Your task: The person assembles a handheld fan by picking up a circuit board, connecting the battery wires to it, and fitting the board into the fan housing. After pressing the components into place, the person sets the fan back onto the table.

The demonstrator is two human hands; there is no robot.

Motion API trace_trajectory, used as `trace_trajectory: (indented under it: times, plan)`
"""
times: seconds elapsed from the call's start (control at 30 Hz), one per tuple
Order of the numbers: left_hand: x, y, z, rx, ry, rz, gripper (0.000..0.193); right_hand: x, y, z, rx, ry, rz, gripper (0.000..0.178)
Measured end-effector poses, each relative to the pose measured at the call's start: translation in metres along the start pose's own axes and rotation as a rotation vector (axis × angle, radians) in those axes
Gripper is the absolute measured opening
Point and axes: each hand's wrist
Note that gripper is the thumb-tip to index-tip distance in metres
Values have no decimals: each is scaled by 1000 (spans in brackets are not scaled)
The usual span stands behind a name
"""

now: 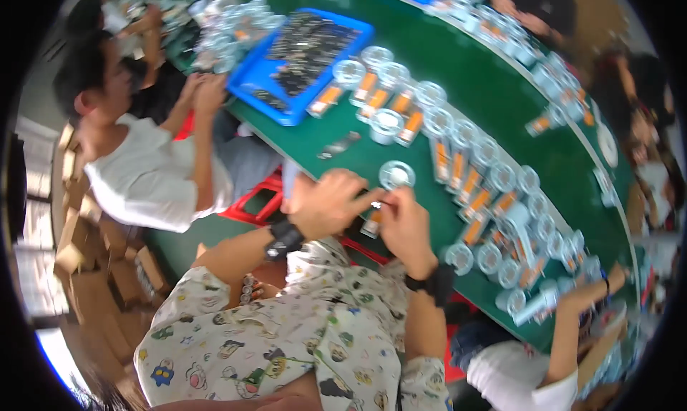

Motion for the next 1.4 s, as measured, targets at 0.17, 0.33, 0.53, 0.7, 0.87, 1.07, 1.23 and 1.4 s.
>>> trace_trajectory:
  times: [0.17,0.33,0.53,0.7,0.87,1.07,1.23,1.4]
  plan:
    - [-1,7,-8,67,-25,60,49,-17,-3,1,-34,48,173,21]
    - [-1,14,-9,158,-52,-68,50,-13,8,-5,92,-180,-114,20]
    - [-9,22,-14,213,19,-49,50,-22,8,-9,53,-119,-136,17]
    - [-13,37,-20,240,50,-69,54,-9,7,-8,-8,-159,-134,17]
    - [-3,42,-12,173,81,-96,53,-2,1,-8,-8,-198,-110,17]
    - [-15,34,-15,185,-33,-212,49,-4,3,2,-70,-199,72,23]
    - [-6,50,-6,111,-134,-480,41,3,-8,-1,-16,-147,144,25]
    - [-6,40,5,-23,-245,-767,37,9,-7,-2,14,-78,152,25]
Point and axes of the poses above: each hand's wrist, its own z-axis towards the middle knuckle, its own y-axis out of the palm, x = y × z, and after that the axes turned 3 degrees about -x, right-handed
